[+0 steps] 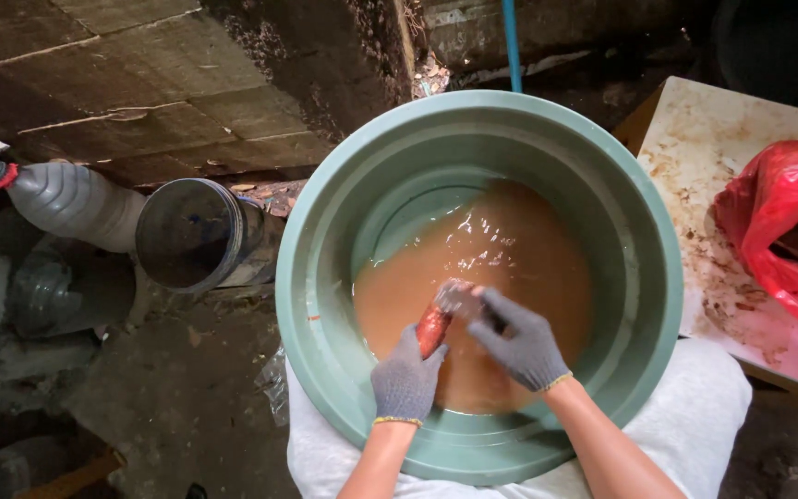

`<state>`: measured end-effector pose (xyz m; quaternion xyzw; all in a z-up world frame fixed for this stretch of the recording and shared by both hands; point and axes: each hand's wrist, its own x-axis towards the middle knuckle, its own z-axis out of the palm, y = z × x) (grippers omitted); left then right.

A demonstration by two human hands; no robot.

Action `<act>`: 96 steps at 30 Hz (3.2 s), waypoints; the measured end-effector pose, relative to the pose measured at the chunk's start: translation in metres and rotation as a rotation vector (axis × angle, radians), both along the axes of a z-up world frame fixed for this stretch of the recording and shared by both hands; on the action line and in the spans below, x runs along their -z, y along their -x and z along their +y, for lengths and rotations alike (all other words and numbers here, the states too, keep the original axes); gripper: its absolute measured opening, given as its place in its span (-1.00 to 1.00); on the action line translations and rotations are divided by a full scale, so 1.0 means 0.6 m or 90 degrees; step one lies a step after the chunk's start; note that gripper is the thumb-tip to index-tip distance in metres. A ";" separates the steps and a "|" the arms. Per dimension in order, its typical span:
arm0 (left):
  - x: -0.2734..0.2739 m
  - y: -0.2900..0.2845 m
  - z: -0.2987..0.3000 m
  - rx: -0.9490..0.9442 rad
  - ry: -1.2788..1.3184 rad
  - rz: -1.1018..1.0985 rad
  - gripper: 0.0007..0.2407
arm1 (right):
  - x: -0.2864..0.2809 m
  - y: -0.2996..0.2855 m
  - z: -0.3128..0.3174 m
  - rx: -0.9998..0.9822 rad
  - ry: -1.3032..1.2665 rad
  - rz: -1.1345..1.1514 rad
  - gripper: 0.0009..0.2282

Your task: Scrubbing sweet potatoes with a brush in a basin of water to clean them.

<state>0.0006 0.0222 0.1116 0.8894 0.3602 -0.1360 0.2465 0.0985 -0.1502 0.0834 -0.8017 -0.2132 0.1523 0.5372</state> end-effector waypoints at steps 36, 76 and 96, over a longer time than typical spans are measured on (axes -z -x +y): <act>-0.035 0.010 0.016 -0.335 0.919 -0.156 -0.55 | -0.022 -0.050 -0.013 0.139 0.335 -0.233 -0.61; 0.021 0.031 0.023 -0.208 1.534 -0.109 -0.48 | -0.021 -0.049 -0.022 0.162 -0.033 0.317 -0.43; 0.012 0.013 0.020 -0.165 1.576 -0.058 -0.40 | -0.039 -0.036 -0.023 0.020 -0.123 0.300 -0.53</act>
